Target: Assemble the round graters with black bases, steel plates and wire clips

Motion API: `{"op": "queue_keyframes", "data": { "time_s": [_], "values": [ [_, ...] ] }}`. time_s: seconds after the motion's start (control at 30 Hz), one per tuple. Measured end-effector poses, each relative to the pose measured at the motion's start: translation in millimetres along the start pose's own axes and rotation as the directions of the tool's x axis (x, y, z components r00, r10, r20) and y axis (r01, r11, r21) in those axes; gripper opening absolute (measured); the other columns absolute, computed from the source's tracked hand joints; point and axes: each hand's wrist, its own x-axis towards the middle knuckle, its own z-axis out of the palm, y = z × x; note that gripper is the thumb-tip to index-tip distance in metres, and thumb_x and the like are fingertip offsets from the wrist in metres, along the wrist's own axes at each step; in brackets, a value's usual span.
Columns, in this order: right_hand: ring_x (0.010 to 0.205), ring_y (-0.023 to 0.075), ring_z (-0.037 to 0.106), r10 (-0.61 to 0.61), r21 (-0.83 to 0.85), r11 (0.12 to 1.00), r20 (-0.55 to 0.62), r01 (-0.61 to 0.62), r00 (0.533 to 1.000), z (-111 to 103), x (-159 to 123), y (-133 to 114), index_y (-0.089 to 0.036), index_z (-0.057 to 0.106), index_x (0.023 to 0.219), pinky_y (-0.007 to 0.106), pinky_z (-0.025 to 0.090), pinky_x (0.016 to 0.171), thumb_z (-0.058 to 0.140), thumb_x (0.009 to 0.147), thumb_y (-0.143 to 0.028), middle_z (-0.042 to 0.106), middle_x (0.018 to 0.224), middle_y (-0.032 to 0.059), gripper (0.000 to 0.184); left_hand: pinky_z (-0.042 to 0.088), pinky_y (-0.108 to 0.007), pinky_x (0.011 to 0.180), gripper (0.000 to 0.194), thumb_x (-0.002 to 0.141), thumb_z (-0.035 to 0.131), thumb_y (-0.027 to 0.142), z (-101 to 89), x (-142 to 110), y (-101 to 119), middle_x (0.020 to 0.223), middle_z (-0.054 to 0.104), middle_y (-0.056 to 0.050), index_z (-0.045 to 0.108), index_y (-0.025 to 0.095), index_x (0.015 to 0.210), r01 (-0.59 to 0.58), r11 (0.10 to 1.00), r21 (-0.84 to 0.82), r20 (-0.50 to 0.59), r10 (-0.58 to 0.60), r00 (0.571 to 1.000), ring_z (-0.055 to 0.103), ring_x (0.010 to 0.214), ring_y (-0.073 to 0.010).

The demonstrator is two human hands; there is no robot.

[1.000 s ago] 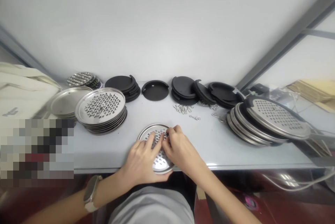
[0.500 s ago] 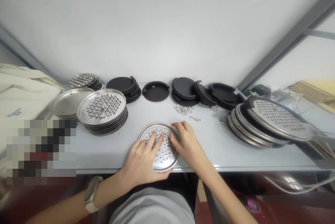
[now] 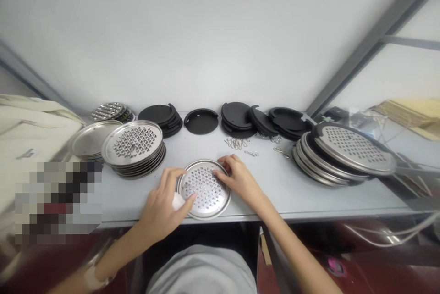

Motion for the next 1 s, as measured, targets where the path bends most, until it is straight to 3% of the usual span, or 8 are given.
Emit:
{"op": "queue_keyframes", "data": {
  "time_s": [0.17,0.37,0.63,0.77,1.0],
  "values": [
    [0.070,0.0153,0.054,-0.030,-0.017,0.999,0.031,0.030,0.999,2,8,1,-0.017,0.062,0.094,0.027,0.044,0.065,0.056,0.085,-0.033,0.057,0.079,0.0021,0.020,0.050,-0.034,0.068,0.060,0.076,0.059,0.054,-1.0,-15,-14,0.113,0.051,-0.011,0.039,0.020,0.120,0.031,0.996,0.084,0.003,-0.031,1.000,0.059,0.096,-0.0266],
    [0.064,0.0145,0.052,-0.019,0.031,0.999,0.054,0.017,0.998,3,12,5,-0.017,0.060,0.091,0.026,0.042,0.060,0.057,0.084,-0.036,0.057,0.071,0.0000,0.021,0.050,-0.034,0.071,0.078,0.068,0.060,0.067,3.7,-16,-20,0.117,0.052,-0.011,0.037,0.020,0.126,-0.016,0.991,0.130,0.061,0.008,0.998,0.059,0.097,-0.0267],
    [0.061,0.0129,0.049,0.021,0.126,0.992,0.040,-0.026,0.999,5,11,7,-0.016,0.059,0.092,0.025,0.040,0.057,0.059,0.083,-0.042,0.053,0.067,-0.0022,0.028,0.051,-0.032,0.074,0.072,0.068,0.064,0.064,5.9,-15,-24,0.124,0.053,-0.008,0.042,0.022,0.123,-0.024,0.991,0.133,0.071,0.015,0.997,0.059,0.104,-0.0243],
    [0.062,0.0131,0.049,0.026,0.159,0.987,0.008,-0.027,1.000,7,9,7,-0.017,0.058,0.092,0.025,0.040,0.058,0.057,0.084,-0.042,0.053,0.068,-0.0018,0.026,0.050,-0.033,0.085,0.069,0.074,0.063,0.056,9.9,-16,-29,0.136,0.047,-0.009,0.039,0.023,0.129,-0.040,0.989,0.145,0.047,0.033,0.998,0.056,0.112,-0.0244],
    [0.064,0.0153,0.053,0.025,0.194,0.981,-0.068,-0.011,0.997,11,3,8,-0.019,0.055,0.098,0.026,0.042,0.059,0.047,0.090,-0.039,0.055,0.070,0.0000,0.023,0.050,-0.032,0.089,0.049,0.086,0.050,0.036,15.8,-19,-32,0.141,0.041,-0.011,0.039,0.019,0.131,-0.088,0.982,0.166,-0.027,0.093,0.995,0.056,0.112,-0.0234]
  ]
}}
